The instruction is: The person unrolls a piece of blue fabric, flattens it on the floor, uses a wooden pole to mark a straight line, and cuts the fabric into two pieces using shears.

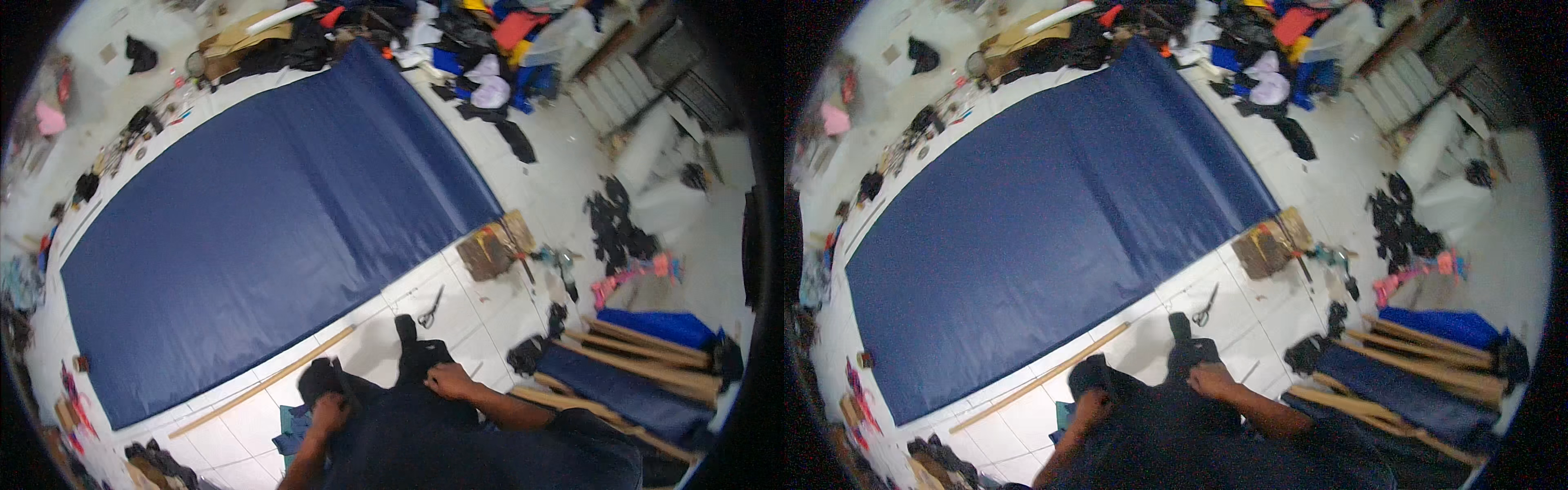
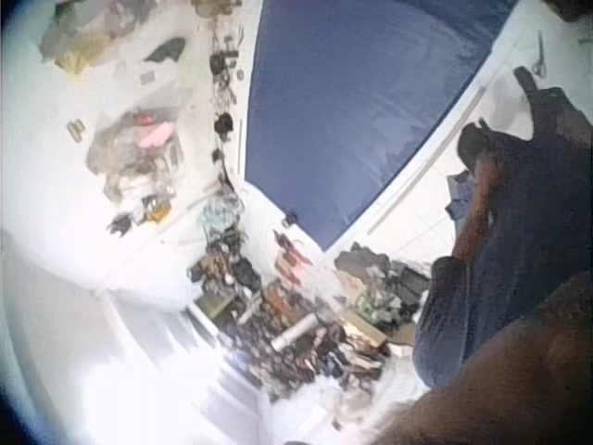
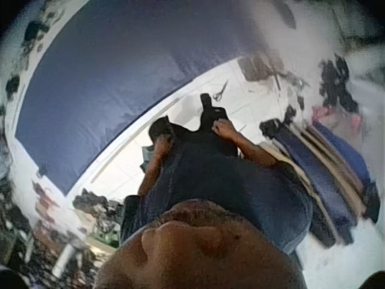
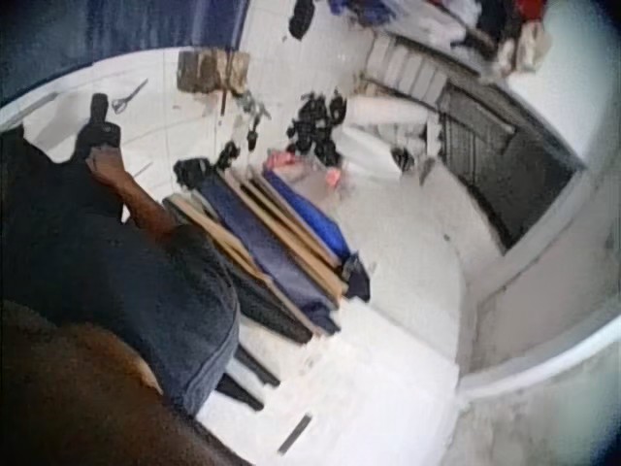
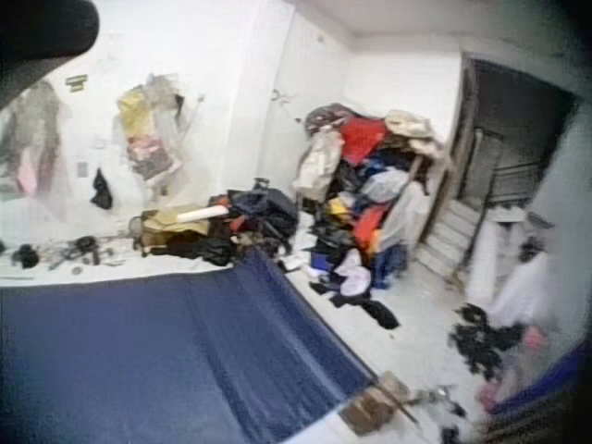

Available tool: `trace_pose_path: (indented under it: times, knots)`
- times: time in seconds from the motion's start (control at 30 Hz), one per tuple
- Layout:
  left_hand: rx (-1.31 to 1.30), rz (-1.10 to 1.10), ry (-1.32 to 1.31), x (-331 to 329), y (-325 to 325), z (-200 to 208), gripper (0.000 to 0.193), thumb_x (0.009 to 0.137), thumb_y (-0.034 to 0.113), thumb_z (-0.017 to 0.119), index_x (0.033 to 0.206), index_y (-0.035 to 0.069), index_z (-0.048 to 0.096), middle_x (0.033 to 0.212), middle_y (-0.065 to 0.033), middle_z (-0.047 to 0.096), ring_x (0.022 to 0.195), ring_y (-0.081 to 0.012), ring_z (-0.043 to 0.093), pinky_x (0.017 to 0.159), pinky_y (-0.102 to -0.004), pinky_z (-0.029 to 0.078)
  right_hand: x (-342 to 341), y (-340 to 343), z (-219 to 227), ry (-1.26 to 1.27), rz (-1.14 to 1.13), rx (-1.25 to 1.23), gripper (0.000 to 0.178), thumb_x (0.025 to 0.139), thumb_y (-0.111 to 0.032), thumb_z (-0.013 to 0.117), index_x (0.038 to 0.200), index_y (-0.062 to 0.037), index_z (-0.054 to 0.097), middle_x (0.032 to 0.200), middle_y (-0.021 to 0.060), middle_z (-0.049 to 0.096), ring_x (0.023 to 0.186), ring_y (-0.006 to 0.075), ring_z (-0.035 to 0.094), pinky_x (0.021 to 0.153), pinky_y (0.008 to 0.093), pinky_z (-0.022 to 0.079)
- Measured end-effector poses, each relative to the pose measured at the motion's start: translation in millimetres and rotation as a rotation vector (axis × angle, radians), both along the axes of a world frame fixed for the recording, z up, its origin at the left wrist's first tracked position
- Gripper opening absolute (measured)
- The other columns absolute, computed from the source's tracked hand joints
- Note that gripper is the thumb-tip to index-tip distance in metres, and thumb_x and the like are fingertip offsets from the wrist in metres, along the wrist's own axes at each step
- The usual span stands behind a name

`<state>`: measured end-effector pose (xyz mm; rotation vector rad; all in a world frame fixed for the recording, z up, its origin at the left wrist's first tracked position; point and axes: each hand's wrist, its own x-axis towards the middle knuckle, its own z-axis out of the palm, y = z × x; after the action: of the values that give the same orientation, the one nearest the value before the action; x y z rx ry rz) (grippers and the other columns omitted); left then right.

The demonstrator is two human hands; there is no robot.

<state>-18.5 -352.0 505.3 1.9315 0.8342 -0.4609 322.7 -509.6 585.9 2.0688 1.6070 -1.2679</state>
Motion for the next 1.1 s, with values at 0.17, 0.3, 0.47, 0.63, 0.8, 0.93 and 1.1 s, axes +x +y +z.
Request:
trace_pose_path:
  times: [0.17, 0.3, 0.47, 0.63, 0.8, 0.93, 1.1]
  knots:
    - [-0.494, 0.321, 0.145, 6.1, -90.6, 93.9, 0.039, 0.091, 0.032, 0.06, 0.118, 0.005, 0.065, 0.114, -0.0169, 0.065, 0.111, -0.0308, 0.059, 0.097, -0.0407, 0.045, 54.3, -18.3, 41.2, 0.438, -0.079, -0.526, 0.051, 0.095, -0.055, 0.051, 0.098, -0.0055, 0.059, 0.089, 0.0125, 0.063, 0.087, 0.0295, 0.062, 0.075, 0.0427, 0.048]
    - [-1.063, 0.592, 0.179, 8.1, -160.2, 99.5, 0.035, 0.092, 0.027, 0.058, 0.118, 0.003, 0.063, 0.112, -0.0147, 0.065, 0.107, -0.0272, 0.059, 0.094, -0.038, 0.045, 80.6, -39.1, -4.7, 0.791, 0.207, -0.771, 0.056, 0.093, -0.061, 0.051, 0.098, -0.0062, 0.058, 0.086, 0.0105, 0.062, 0.078, 0.0257, 0.061, 0.071, 0.0404, 0.048]
    - [-0.825, 0.611, 0.128, 49.6, -137.6, -30.3, 0.03, 0.094, 0.02, 0.056, 0.116, 0.001, 0.061, 0.109, -0.0128, 0.064, 0.099, -0.0239, 0.059, 0.089, -0.036, 0.046, 86.9, 67.6, -149.5, 0.846, 0.421, -0.898, 0.05, 0.094, -0.056, 0.053, 0.097, -0.0067, 0.058, 0.092, 0.0102, 0.063, 0.084, 0.0214, 0.061, 0.075, 0.0385, 0.049]
    - [0.099, 0.843, -0.015, 33.3, 5.1, -226.8, 0.024, 0.096, 0.014, 0.055, 0.115, -0.001, 0.06, 0.105, -0.011, 0.064, 0.091, -0.0206, 0.059, 0.083, -0.034, 0.048, 221.0, 169.8, -450.6, 0.263, -0.562, 0.056, 0.042, 0.094, -0.044, 0.057, 0.095, -0.0022, 0.061, 0.077, 0.0093, 0.065, 0.065, 0.0206, 0.065, 0.059, 0.0333, 0.053]
    - [0.686, 0.827, 0.086, -92.0, 137.8, -403.3, 0.027, 0.097, 0.018, 0.059, 0.116, -0.001, 0.058, 0.103, -0.0103, 0.063, 0.084, -0.0172, 0.056, 0.077, -0.0301, 0.046, 337.3, 145.8, -624.6, -0.245, -0.878, 0.035, 0.08, 0.084, -0.076, 0.049, 0.073, 0.0022, 0.063, 0.063, 0.0124, 0.063, 0.055, 0.0218, 0.062, 0.054, 0.0342, 0.052]
    - [-0.032, 0.946, 0.293, -123.1, 119.9, -503.2, 0.034, 0.096, 0.024, 0.059, 0.115, -0.003, 0.058, 0.101, -0.0166, 0.059, 0.098, -0.0279, 0.057, 0.087, -0.0398, 0.046, 357.7, 118.9, -671.9, -0.081, -1.297, 0.216, 0.073, 0.081, -0.073, 0.058, 0.066, -0.001, 0.058, 0.062, 0.0114, 0.061, 0.05, 0.021, 0.059, 0.048, 0.0348, 0.049]
    - [1.077, 0.556, 0.125, -295.6, 155.3, -608.2, 0.034, 0.095, 0.019, 0.058, 0.121, -0.004, 0.056, 0.112, -0.0178, 0.061, 0.111, -0.0289, 0.056, 0.097, -0.0385, 0.045, 324.4, 213.6, -686.1, 0.363, -1.543, 0.379, 0.045, 0.088, -0.046, 0.062, 0.068, -0.0048, 0.057, 0.06, 0.008, 0.056, 0.047, 0.0191, 0.056, 0.044, 0.034, 0.045]
